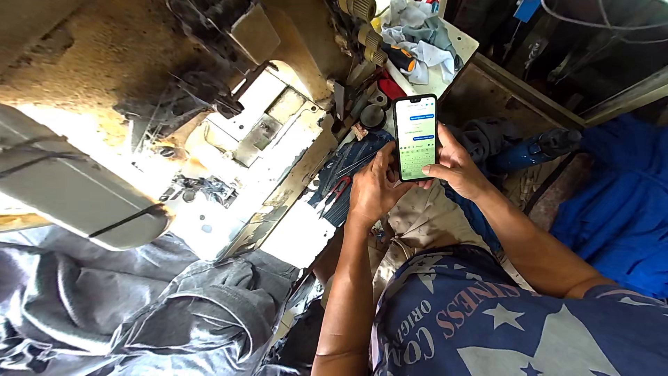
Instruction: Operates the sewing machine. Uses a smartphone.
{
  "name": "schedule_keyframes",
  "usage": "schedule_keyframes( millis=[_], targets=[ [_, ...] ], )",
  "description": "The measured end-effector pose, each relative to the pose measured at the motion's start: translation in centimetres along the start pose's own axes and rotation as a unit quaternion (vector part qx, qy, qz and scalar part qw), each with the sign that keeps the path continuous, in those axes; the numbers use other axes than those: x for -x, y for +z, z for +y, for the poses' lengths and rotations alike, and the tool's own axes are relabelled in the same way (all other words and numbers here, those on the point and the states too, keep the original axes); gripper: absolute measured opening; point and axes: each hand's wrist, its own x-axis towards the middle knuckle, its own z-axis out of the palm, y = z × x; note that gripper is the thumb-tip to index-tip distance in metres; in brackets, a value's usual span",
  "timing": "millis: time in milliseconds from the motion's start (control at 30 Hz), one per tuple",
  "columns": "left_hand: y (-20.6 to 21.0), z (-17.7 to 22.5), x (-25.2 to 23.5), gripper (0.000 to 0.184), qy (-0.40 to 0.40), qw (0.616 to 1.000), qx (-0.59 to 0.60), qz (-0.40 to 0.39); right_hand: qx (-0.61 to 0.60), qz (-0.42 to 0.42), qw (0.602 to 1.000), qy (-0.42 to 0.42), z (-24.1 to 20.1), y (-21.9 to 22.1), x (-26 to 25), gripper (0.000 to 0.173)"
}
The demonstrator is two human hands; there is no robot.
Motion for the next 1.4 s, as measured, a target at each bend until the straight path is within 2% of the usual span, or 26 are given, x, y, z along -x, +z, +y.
schedule_keyframes(
  millis=[133,400,467,567,833,1167,1300,1400],
  targets=[
    [0.0,-0.1,0.0,0.100,0.005,1.000,-0.001,0.003,0.006,0.002,1.000,0.004,0.0,0.2,0.1,0.089],
    [-0.4,0.6,0.2,0.100,-0.012,1.000,0.007,-0.003,0.043,0.039,0.998,0.040,-0.6,1.7,1.1,0.120],
    [-0.4,0.5,0.2,0.099,-0.016,1.000,0.011,-0.006,0.046,0.048,0.997,0.043,-0.5,2.1,1.0,0.122],
    [-0.1,-0.2,-0.3,0.093,-0.012,1.000,0.015,-0.008,0.027,0.036,0.999,0.000,0.6,1.9,0.1,0.123],
    [0.0,-0.2,-0.3,0.092,-0.008,1.000,0.016,-0.003,0.049,0.061,0.997,-0.027,1.1,2.2,-0.3,0.122],
    [0.1,-0.2,-0.3,0.091,-0.015,1.000,0.012,0.001,0.022,0.028,0.999,-0.007,0.4,1.9,-0.1,0.123],
    [-0.3,0.3,0.0,0.097,-0.018,1.000,0.018,-0.005,0.011,0.016,1.000,-0.003,0.5,1.6,0.0,0.125],
    [-0.1,0.0,-0.2,0.094,-0.018,1.000,0.016,-0.006,0.017,0.015,1.000,-0.007,0.5,1.5,0.1,0.126]
  ],
)
